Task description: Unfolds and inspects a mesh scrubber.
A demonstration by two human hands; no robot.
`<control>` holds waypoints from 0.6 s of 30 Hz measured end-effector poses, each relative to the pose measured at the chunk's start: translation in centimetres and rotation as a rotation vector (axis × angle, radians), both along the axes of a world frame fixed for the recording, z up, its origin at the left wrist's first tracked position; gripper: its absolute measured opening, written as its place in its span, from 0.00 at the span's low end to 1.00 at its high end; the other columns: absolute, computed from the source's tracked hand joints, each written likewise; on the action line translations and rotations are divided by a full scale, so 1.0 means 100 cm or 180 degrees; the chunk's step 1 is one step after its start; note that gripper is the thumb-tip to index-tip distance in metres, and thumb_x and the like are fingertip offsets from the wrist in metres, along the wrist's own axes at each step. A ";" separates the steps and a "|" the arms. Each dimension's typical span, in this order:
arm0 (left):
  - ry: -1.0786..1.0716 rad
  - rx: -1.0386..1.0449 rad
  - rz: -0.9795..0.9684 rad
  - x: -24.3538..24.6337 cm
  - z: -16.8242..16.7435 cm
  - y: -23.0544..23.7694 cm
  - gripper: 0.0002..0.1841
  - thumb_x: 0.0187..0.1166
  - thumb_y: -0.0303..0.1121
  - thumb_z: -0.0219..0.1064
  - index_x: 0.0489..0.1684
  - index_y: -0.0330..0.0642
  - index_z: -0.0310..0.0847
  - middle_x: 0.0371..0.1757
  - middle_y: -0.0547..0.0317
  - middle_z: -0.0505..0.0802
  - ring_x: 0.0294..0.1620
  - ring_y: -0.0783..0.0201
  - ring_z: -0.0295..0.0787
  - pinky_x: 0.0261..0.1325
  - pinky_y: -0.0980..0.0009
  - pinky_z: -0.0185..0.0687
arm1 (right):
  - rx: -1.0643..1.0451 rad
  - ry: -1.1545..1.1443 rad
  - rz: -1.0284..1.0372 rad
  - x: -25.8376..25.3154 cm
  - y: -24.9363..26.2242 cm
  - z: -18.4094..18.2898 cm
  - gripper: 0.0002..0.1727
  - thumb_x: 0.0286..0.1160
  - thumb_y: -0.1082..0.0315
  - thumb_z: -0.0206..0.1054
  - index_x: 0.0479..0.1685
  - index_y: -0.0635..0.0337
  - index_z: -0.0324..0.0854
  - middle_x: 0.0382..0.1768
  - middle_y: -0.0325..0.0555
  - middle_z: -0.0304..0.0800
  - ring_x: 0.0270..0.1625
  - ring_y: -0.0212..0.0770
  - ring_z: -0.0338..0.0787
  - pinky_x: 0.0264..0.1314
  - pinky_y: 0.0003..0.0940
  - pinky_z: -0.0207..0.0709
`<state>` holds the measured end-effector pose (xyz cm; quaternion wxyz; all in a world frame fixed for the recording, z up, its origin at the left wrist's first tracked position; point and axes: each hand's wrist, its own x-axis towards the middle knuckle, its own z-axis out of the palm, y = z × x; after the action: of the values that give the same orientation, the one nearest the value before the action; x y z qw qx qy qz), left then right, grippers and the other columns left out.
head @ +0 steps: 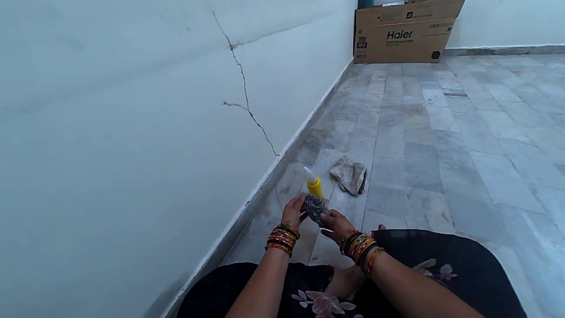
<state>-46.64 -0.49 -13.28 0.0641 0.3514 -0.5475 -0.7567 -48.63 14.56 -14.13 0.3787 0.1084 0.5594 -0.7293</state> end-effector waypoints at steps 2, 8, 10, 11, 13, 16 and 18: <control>-0.0048 0.0263 0.0110 0.003 0.004 0.009 0.30 0.95 0.52 0.45 0.77 0.33 0.71 0.68 0.39 0.85 0.66 0.49 0.83 0.67 0.50 0.78 | -0.0133 -0.0002 -0.0244 -0.003 0.000 0.002 0.15 0.88 0.68 0.61 0.67 0.64 0.70 0.57 0.55 0.82 0.54 0.44 0.86 0.55 0.39 0.80; 0.0089 0.0128 -0.0202 0.012 0.002 0.034 0.21 0.91 0.39 0.59 0.73 0.32 0.74 0.67 0.41 0.86 0.66 0.52 0.84 0.67 0.53 0.80 | -0.0308 0.0154 -0.0387 -0.007 0.001 0.002 0.17 0.85 0.72 0.64 0.68 0.65 0.71 0.59 0.55 0.83 0.56 0.44 0.86 0.57 0.40 0.80; 0.0201 -0.0034 -0.0204 0.011 0.002 0.032 0.17 0.90 0.32 0.60 0.69 0.29 0.75 0.61 0.40 0.87 0.58 0.54 0.87 0.61 0.57 0.84 | -0.0112 0.0247 -0.0118 -0.005 0.002 0.003 0.20 0.83 0.70 0.67 0.70 0.66 0.70 0.62 0.57 0.82 0.61 0.45 0.84 0.62 0.44 0.78; 0.0198 -0.0062 -0.0214 0.011 0.001 0.029 0.16 0.90 0.31 0.60 0.67 0.29 0.76 0.59 0.39 0.87 0.56 0.54 0.88 0.59 0.58 0.85 | -0.0020 0.0295 -0.0004 -0.006 0.003 0.003 0.22 0.83 0.68 0.67 0.71 0.67 0.70 0.65 0.58 0.81 0.64 0.47 0.82 0.65 0.46 0.77; 0.0155 -0.0017 -0.0274 0.011 0.001 0.024 0.15 0.91 0.30 0.58 0.67 0.29 0.75 0.58 0.39 0.88 0.55 0.54 0.89 0.58 0.59 0.87 | 0.0051 0.0382 0.0063 -0.010 0.006 0.004 0.26 0.83 0.67 0.68 0.76 0.67 0.68 0.71 0.60 0.78 0.70 0.50 0.80 0.70 0.49 0.74; 0.0209 -0.0147 -0.0436 0.010 0.002 0.019 0.14 0.92 0.29 0.57 0.64 0.28 0.76 0.55 0.39 0.88 0.52 0.55 0.90 0.56 0.60 0.88 | -0.0083 0.0434 0.0024 -0.016 0.008 0.004 0.25 0.82 0.70 0.68 0.75 0.67 0.70 0.68 0.59 0.81 0.67 0.48 0.83 0.67 0.46 0.77; 0.0254 -0.0368 -0.0529 0.008 -0.002 0.018 0.13 0.91 0.29 0.57 0.60 0.26 0.78 0.50 0.40 0.89 0.47 0.57 0.90 0.53 0.62 0.88 | -0.0099 0.0433 0.0065 -0.016 0.007 0.004 0.18 0.81 0.72 0.69 0.66 0.68 0.75 0.57 0.55 0.86 0.56 0.42 0.88 0.58 0.39 0.82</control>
<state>-45.80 1.27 -13.48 0.0430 0.2702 -0.6145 -0.7399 -50.25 15.25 -13.75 0.3489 0.0469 0.5735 -0.7397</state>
